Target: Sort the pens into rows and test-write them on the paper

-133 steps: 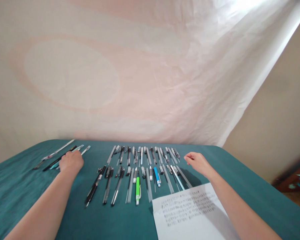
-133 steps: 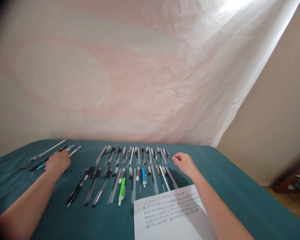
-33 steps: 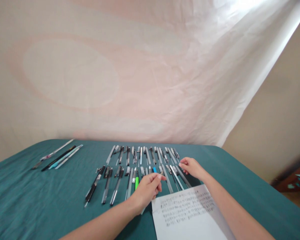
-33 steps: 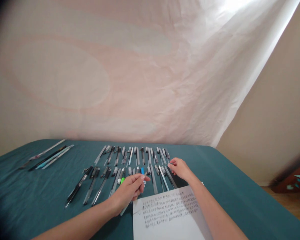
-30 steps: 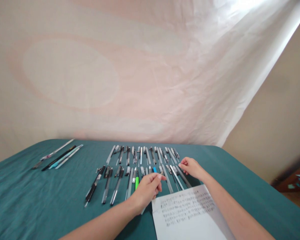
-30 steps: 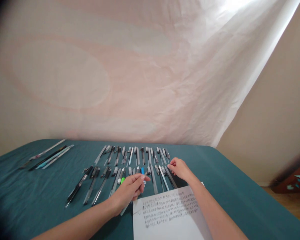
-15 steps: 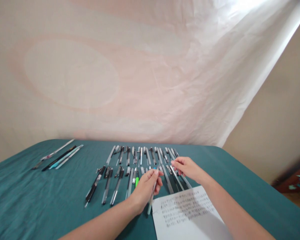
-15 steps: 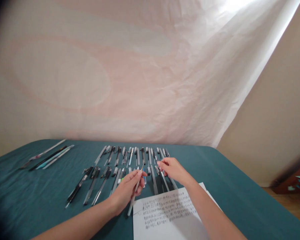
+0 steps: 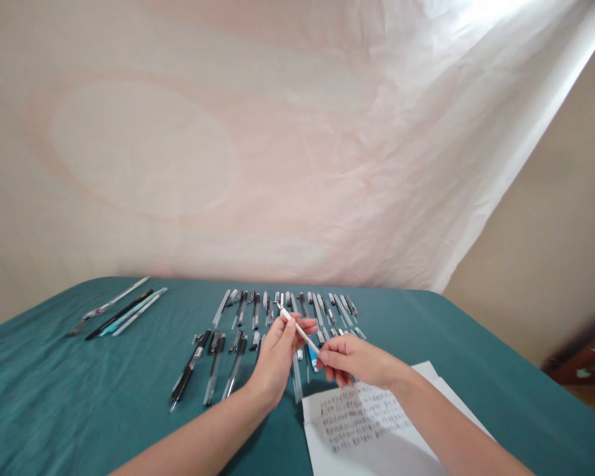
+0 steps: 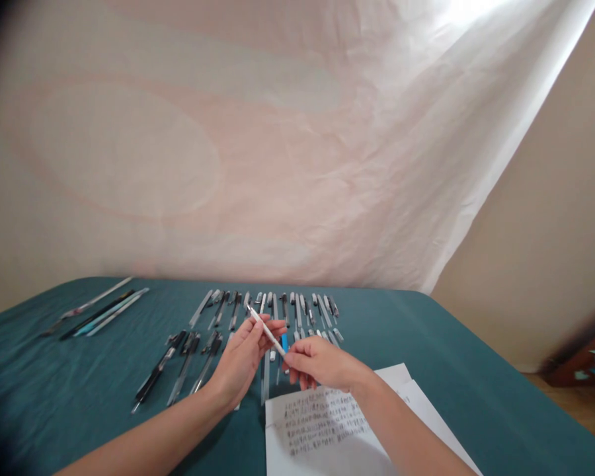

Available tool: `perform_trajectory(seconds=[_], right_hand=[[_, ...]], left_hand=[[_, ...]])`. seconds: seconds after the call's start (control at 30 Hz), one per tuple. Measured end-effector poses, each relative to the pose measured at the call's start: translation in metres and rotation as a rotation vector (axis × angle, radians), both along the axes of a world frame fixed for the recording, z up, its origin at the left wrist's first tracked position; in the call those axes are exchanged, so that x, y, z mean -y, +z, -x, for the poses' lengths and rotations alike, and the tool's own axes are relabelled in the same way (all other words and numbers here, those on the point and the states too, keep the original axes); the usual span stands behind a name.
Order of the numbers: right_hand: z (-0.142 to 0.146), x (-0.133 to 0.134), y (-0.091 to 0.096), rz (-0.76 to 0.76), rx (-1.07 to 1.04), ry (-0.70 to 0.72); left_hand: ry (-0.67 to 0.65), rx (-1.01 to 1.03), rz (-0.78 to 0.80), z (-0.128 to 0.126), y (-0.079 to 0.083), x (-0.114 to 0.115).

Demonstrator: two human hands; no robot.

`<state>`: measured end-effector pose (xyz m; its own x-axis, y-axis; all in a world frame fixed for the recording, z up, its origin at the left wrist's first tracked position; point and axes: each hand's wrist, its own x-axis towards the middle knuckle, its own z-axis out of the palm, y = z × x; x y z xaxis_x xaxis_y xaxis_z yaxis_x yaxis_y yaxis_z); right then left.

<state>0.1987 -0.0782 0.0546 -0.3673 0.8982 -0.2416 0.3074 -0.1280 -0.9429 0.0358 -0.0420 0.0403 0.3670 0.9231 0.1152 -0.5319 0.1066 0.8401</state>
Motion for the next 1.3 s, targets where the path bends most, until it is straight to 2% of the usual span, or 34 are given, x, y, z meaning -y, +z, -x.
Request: perform_trajectory(seconds=[0.13,0.4,0.67,0.83,0.93,1.1,1.3], right_hand=[[-0.006,-0.004,-0.002,-0.016,-0.007,-0.051],[-0.005,-0.006,-0.005,-0.107,0.073,-0.033],[-0.008,-0.004,0.001,-0.196,0.199,-0.074],[-0.004,-0.006,0.008,-0.28,-0.024,-0.297],[0.004,-0.005,0.009,-0.297,-0.15,-0.361],[0.011,-0.002,0.007,-0.235,-0.24,-0.446],[0.009,-0.002,0.006,-0.165,-0.326,-0.44]], left_hand=[[-0.077,-0.049,-0.027,-0.001,-0.001,0.001],[-0.035,0.017,0.033,0.0,-0.005,-0.003],[-0.028,-0.091,0.022,0.0,-0.002,-0.001],[-0.215,-0.272,-0.05,-0.004,0.001,0.016],[-0.307,-0.305,-0.079,-0.007,-0.003,0.027],[-0.31,-0.323,-0.12,-0.009,-0.011,0.029],[-0.324,-0.346,-0.119,-0.008,-0.012,0.029]])
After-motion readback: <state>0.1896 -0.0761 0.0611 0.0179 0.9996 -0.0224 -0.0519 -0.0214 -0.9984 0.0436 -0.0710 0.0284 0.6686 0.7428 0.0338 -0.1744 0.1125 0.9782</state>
